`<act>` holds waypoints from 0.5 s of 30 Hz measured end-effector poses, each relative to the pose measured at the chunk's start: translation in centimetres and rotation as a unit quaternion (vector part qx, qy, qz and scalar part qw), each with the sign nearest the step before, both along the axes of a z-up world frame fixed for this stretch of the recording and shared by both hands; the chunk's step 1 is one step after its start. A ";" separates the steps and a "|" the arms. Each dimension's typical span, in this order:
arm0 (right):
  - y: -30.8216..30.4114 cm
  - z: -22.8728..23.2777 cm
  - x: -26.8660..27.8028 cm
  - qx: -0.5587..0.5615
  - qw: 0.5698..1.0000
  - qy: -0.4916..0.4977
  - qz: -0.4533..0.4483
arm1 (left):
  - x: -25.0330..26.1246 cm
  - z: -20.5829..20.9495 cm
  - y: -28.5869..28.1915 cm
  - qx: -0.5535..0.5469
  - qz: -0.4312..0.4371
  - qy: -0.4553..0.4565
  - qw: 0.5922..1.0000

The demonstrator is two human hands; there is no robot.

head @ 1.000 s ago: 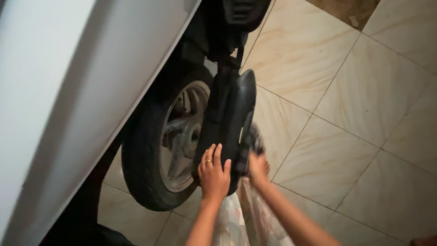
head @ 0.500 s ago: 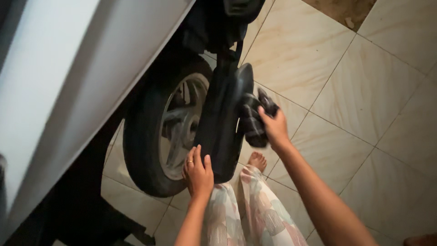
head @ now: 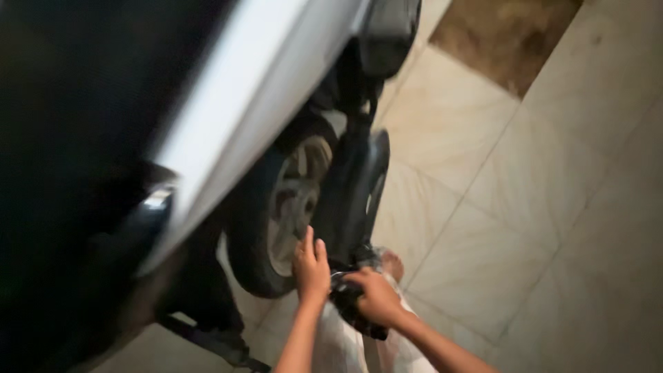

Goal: The person wipes the handlebars, mirrors, front fairing, seat, and rear wheel area of a white scooter using a dark cloth. The cleaning proceeds from the front controls to the rear bodywork and wheel.

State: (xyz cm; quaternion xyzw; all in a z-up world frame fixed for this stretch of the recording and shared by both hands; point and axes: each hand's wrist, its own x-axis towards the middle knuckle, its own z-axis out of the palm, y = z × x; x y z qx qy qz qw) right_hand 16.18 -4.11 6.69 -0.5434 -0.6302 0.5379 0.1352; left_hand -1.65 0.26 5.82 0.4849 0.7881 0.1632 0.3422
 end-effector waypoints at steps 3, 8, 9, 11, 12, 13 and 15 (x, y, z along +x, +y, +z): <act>5.7 2.0 2.7 -0.182 0.965 0.036 -0.184 | 1.5 4.4 1.9 0.060 0.010 -0.049 0.997; 18.0 13.8 5.7 -0.260 0.843 0.324 -0.342 | 4.0 17.8 7.6 0.194 -0.021 -0.099 0.976; 19.9 17.3 5.6 -0.234 0.844 0.349 -0.334 | 4.0 21.3 8.5 0.226 -0.035 -0.104 0.968; 22.7 24.1 4.3 -0.186 0.841 0.398 -0.316 | 3.7 28.3 9.7 0.287 -0.062 -0.111 0.949; 23.9 27.1 3.3 -0.143 0.851 0.409 -0.297 | 3.2 31.3 10.4 0.316 -0.058 -0.073 0.944; 24.7 29.6 2.0 -0.101 0.857 0.422 -0.278 | 2.1 33.8 10.8 0.342 -0.054 -0.033 0.938; 25.6 33.3 -1.3 -0.018 0.887 0.392 -0.244 | -0.7 37.7 11.9 0.358 -0.050 0.088 0.928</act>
